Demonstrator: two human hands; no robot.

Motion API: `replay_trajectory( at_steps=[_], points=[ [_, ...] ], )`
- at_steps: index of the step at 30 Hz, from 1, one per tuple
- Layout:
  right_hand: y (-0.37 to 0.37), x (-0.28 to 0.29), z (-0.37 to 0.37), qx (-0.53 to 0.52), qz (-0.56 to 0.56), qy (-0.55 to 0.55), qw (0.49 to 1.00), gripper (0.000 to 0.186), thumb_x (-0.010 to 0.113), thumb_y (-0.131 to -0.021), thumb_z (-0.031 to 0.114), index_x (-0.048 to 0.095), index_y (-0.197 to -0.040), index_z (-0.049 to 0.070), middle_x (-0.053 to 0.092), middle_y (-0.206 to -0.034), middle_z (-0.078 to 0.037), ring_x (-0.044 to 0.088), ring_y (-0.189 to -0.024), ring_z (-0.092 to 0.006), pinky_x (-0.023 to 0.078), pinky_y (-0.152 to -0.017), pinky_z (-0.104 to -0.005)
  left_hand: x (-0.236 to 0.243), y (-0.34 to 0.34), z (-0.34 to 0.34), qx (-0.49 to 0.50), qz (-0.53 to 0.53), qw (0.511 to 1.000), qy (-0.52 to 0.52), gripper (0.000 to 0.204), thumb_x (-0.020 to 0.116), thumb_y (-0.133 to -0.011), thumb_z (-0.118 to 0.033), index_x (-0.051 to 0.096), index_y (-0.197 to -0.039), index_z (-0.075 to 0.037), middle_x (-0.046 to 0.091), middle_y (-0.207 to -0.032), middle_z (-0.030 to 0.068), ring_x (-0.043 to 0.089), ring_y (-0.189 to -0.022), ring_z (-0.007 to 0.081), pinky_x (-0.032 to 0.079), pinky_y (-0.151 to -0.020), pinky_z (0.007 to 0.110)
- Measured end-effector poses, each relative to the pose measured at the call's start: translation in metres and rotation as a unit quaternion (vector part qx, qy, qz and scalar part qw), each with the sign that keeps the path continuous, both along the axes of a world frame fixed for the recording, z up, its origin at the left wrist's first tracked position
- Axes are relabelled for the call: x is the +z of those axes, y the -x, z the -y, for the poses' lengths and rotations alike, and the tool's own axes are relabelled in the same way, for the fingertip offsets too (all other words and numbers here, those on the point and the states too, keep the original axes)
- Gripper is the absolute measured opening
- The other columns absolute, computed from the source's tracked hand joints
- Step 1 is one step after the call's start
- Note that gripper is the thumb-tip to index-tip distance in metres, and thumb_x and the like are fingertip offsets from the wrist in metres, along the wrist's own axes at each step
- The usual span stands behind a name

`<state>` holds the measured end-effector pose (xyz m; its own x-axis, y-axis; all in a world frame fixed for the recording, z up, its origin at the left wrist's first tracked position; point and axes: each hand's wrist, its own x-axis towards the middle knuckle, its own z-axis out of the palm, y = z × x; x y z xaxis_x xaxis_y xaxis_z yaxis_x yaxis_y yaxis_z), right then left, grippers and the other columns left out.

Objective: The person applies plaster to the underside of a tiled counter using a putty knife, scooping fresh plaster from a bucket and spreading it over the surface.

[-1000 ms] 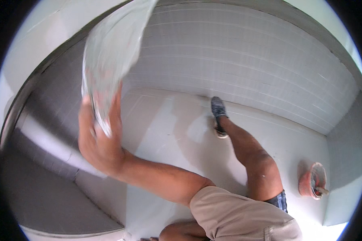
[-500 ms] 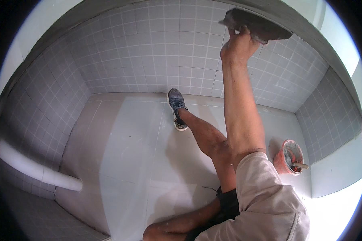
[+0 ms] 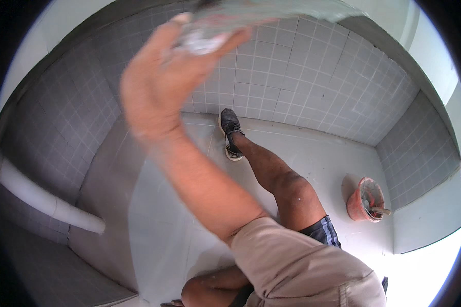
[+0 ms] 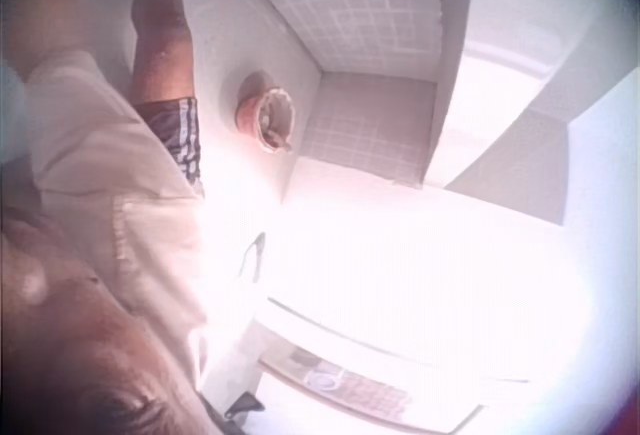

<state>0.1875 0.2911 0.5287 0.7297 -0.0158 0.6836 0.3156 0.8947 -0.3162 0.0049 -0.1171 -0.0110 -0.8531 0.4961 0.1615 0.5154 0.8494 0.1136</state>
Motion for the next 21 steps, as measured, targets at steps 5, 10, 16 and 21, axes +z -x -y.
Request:
replay_trajectory(
  at_steps=[5, 10, 16, 21],
  points=[
    [0.061, -0.036, 0.013, 0.078, 0.071, -0.042, 0.994, 0.068, 0.034, -0.099, -0.005, 0.003, -0.159, -0.004, 0.007, -0.161, -0.033, 0.012, -0.151, -0.0464, 0.016, -0.123, -0.0512, 0.0, 0.002, 0.005, -0.014, -0.007, 1.0, 0.012, 0.071, 0.023, -0.106, -0.054, 0.026, -0.158, -0.006, 0.026, -0.164, 0.0203, 0.026, -0.15, 0.0396, 0.029, -0.108, 0.067],
    [0.019, -0.099, 0.013, 0.142, 0.019, 0.104, 0.984, 0.04, 0.049, -0.1, 0.008, 0.037, -0.136, -0.004, 0.042, -0.132, -0.021, 0.042, -0.12, -0.0329, 0.036, -0.101, -0.0468, -0.034, 0.022, 0.02, -0.054, -0.175, 0.981, 0.064, 0.071, 0.036, -0.105, -0.05, 0.024, -0.157, -0.002, 0.028, -0.162, 0.0239, 0.034, -0.146, 0.0407, 0.038, -0.105, 0.062],
    [-0.121, -0.069, -0.09, 0.237, -0.054, 0.035, 0.969, 0.037, 0.052, -0.098, 0.005, 0.04, -0.134, 0.005, 0.053, -0.129, -0.011, 0.054, -0.11, -0.0214, 0.048, -0.092, -0.0397, -0.011, 0.017, 0.005, 0.072, 0.064, 0.993, 0.066, 0.076, 0.018, -0.102, -0.063, 0.03, -0.158, -0.013, 0.019, -0.167, 0.0107, 0.012, -0.156, 0.0287, 0.014, -0.121, 0.06],
    [-0.116, -0.013, -0.138, 0.341, -0.003, 0.002, 0.94, 0.049, 0.044, -0.101, 0.005, 0.03, -0.148, 0.0, 0.043, -0.147, -0.017, 0.046, -0.133, -0.0314, 0.036, -0.113, -0.0449, -0.006, 0.015, 0.009, 0.089, 0.064, 0.992, 0.062, 0.075, 0.019, -0.102, -0.063, 0.028, -0.159, -0.014, 0.017, -0.168, 0.0113, 0.012, -0.156, 0.0268, 0.014, -0.122, 0.058]
  ],
)
